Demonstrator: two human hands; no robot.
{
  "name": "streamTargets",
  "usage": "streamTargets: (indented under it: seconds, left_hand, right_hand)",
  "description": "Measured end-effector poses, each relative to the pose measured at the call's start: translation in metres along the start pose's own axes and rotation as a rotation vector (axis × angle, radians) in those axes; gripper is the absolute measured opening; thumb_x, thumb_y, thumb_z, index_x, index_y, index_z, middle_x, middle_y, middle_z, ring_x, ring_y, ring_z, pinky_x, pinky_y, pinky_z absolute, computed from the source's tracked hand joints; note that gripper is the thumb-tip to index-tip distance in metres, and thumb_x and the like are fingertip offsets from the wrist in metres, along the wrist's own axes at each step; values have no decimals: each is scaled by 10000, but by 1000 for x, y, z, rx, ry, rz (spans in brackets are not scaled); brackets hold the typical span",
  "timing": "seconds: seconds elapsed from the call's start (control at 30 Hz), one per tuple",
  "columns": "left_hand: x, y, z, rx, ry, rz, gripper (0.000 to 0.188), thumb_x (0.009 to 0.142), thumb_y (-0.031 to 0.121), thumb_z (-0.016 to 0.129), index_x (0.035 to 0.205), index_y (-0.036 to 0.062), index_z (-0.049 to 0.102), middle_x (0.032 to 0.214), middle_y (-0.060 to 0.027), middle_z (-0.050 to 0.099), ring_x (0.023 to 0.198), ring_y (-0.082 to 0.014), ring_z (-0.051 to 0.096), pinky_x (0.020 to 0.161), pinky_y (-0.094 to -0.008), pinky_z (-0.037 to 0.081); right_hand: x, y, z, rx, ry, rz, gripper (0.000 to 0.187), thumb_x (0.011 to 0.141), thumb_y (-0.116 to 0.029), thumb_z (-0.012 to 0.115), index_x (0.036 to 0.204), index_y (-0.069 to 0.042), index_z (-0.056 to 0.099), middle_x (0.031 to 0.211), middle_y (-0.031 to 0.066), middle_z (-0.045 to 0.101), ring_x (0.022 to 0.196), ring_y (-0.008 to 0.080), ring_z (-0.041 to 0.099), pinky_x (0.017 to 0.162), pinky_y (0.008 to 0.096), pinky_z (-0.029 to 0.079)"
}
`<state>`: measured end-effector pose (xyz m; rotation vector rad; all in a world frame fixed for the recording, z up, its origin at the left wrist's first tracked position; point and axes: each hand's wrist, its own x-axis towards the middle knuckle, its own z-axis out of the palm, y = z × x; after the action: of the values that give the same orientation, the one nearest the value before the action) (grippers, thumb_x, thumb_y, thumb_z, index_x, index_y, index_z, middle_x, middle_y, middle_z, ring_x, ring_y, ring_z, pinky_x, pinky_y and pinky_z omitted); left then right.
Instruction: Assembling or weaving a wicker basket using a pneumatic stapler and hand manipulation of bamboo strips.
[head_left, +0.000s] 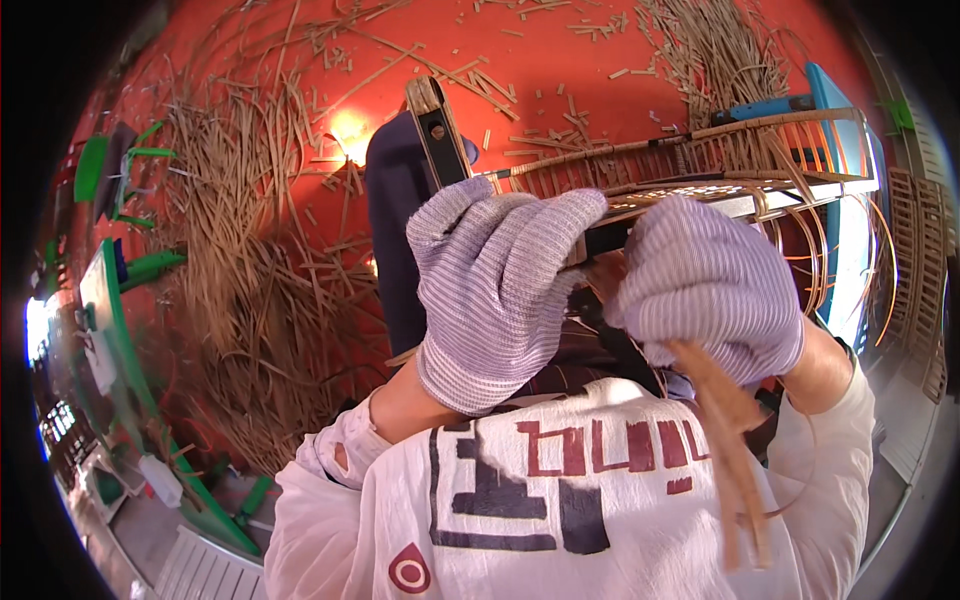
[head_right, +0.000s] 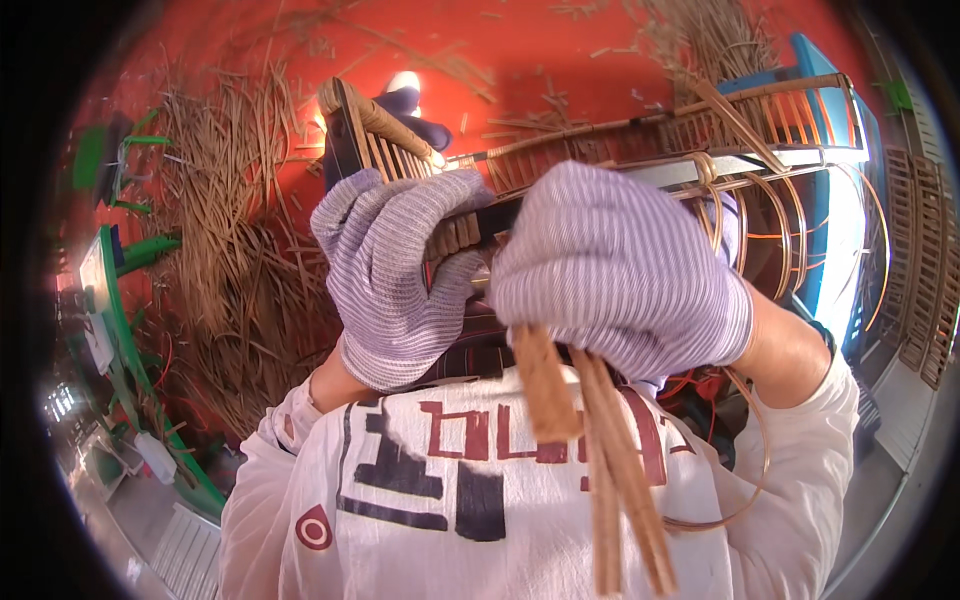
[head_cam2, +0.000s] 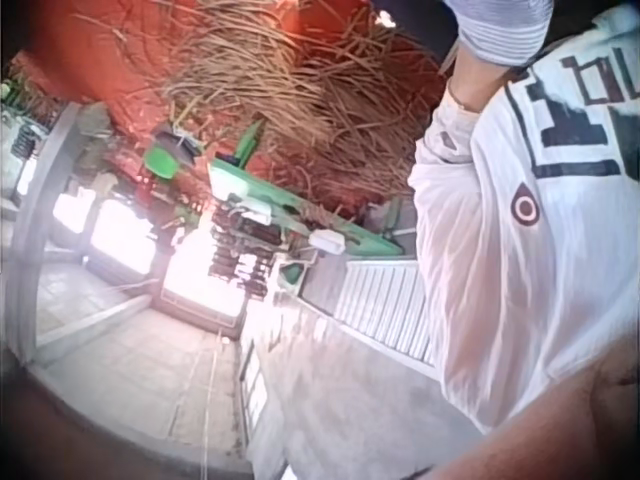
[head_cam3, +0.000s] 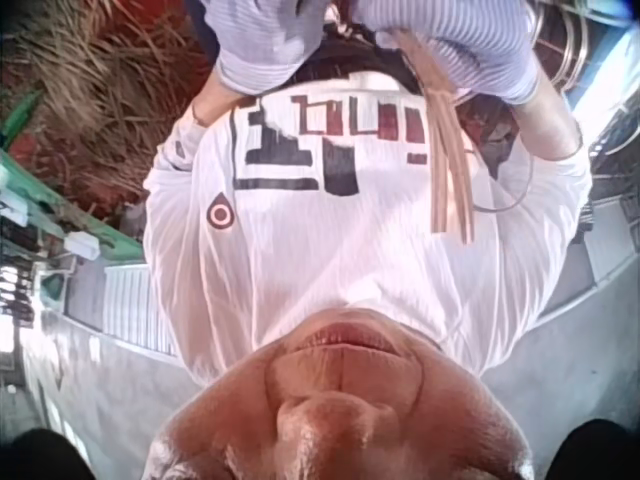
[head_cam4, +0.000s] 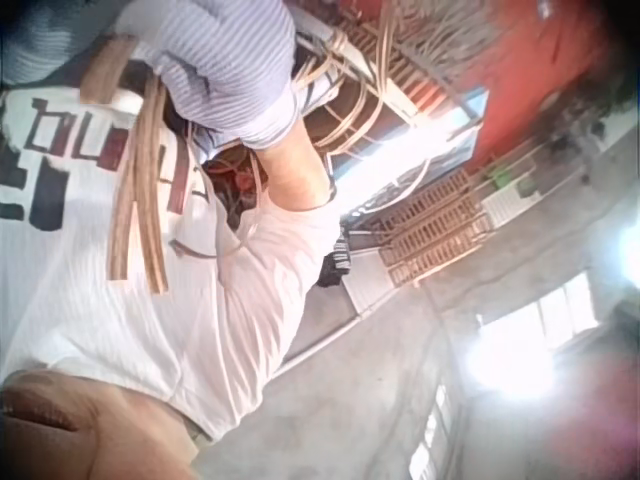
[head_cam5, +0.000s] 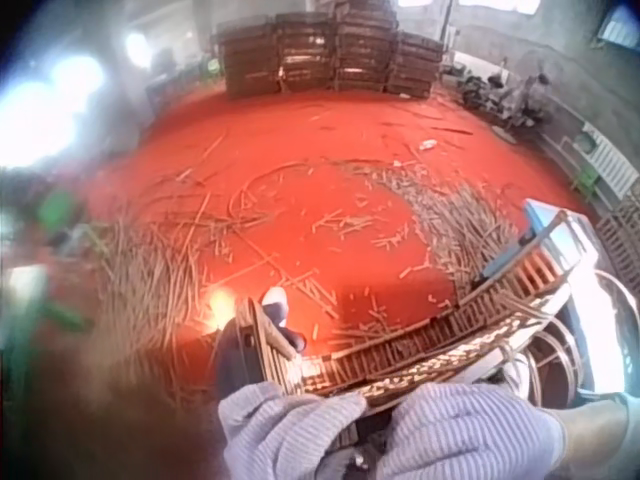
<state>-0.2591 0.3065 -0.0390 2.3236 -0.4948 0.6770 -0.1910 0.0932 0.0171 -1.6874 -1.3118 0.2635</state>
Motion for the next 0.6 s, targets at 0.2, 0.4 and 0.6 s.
streamTargets:
  seconds: [0.2,0.4,0.6]
  left_hand:
    - [5,1,-2,15,-49,-38,565,654,172,757,1206,138,645,944,1,665,900,-210,629,999,-433,370]
    - [2,0,6,-10,20,-7,512,671,193,752,1171,154,651,919,0,663,893,-213,627,992,-422,374]
    - [2,2,5,44,21,-34,458,677,197,767,1119,151,660,877,-21,653,857,-229,622,988,-431,383]
  right_hand:
    - [3,-10,16,-64,19,2,344,657,-108,712,1000,-88,689,936,80,659,863,331,643,756,439,544]
    - [5,-14,12,-118,23,-70,173,816,-124,702,943,-15,660,886,108,686,754,304,655,751,475,566]
    - [17,-7,-9,-232,180,130,142,911,-119,644,975,8,637,852,107,677,770,265,663,846,459,535]
